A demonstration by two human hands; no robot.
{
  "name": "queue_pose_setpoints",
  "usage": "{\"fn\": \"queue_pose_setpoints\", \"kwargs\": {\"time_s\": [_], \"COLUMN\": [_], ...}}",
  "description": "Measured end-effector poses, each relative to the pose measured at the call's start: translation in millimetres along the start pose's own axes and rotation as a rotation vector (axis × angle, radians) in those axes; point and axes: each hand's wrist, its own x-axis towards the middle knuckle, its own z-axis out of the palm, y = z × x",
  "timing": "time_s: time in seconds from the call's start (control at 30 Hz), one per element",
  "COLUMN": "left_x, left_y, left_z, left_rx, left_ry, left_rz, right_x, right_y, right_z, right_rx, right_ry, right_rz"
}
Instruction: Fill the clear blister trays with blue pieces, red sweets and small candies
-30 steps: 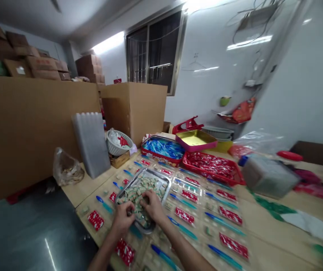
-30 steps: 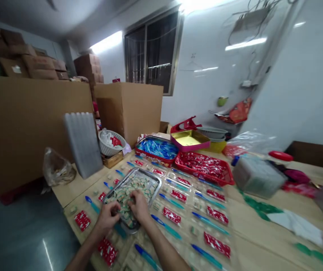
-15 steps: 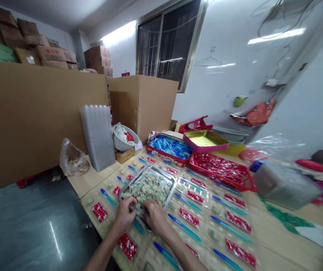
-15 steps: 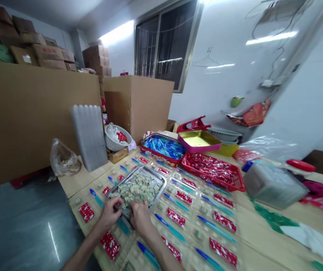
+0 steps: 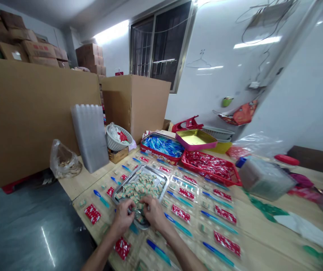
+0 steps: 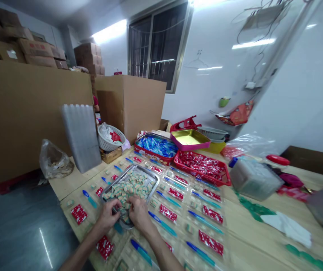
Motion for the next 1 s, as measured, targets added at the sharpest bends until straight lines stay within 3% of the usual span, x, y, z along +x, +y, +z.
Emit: {"fn": "queue_pose_setpoints", "kwargs": {"time_s": [0.17,0.53,0.83,1.0], "left_x": [0.1,1.5,2.4,-1.5], "left_y": [-1.1,7.7,-4.3,5.4], "left_z": [6.9,0.6,8.2,1.6], "left_rx": [0.120,0.232,0.267,0.314], "left_ry": [-0.029,-0.125,-0.088,-0.121], "left_rz": [-0.020,-0.090,-0.084,-0.098], "right_x": [-5.6,-9.2,-3.7,-9.4], "right_y": [-10.7,-13.4,-8.3,-16.3], "right_z": [-1.3,2.4,12.2,11.4], "right_rx": [0.068,0.079,0.132,0.115], "right_ry": [-0.154,-0.120,-0.120,-0.125], "right_rz": [-0.014,0.034,-0.001,-0.006]}}
